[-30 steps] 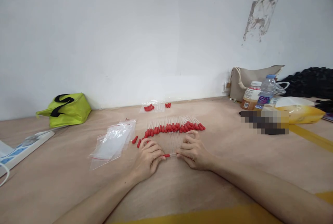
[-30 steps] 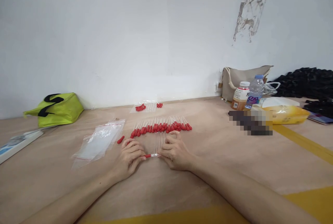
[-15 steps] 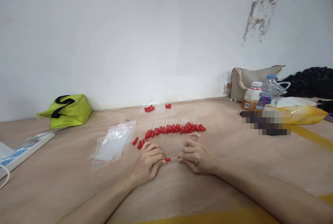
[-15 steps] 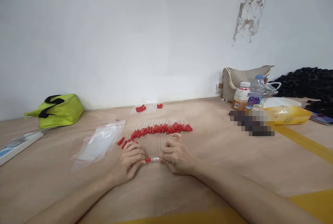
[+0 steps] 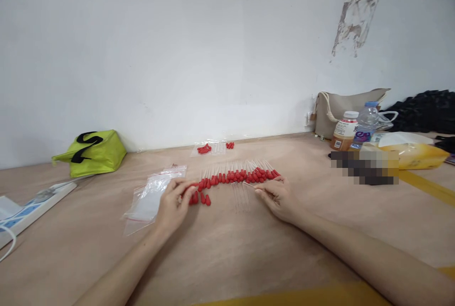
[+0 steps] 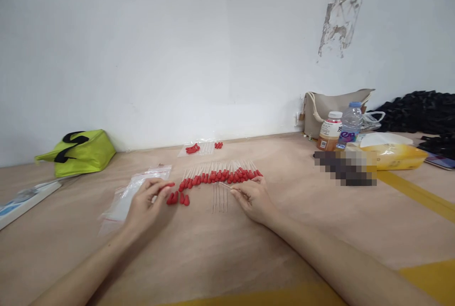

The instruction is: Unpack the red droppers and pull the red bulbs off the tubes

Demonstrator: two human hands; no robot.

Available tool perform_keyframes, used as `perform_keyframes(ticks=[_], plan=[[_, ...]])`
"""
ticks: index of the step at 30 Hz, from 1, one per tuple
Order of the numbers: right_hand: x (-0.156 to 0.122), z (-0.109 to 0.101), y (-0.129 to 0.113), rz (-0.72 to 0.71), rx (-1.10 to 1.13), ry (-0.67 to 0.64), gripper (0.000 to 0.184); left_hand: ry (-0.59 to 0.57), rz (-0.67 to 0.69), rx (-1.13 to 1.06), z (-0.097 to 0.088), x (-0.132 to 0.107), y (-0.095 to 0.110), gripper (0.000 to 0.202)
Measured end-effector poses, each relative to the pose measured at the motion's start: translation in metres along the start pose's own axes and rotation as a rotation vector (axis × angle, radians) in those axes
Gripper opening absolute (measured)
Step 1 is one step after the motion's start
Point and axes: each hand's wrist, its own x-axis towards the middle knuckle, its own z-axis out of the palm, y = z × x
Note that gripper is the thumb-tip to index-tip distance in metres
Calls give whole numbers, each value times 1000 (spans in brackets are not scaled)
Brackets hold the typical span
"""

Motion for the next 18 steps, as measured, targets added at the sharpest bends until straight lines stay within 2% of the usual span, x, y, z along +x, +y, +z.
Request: perform_keyframes(ticks=[2,4,7,10,12,15,18], plan=[[3,0,-1,65,-5,15,24,76,-140,90,-10,8,-18,32],[9,-2,-1,95,-25,18,24,58,-255,125,-19,14,-38,37],[24,-4,-3,107,-49,-15,22,41,-300,72,-26,16,-56,41],[35,1,-8,128,-52,7,19,33,-286,4,-24,13,-54,43],[37,9,-11,102,-76,63,17,-3,-284,44,-21,10,-48,41],[32,25,-12,-11,-160,101,16,-91,-272,117,-16,5,-41,39],[25,36,-11,-101,-255,76,18,-175,-239,160,-13,2,-38,34]])
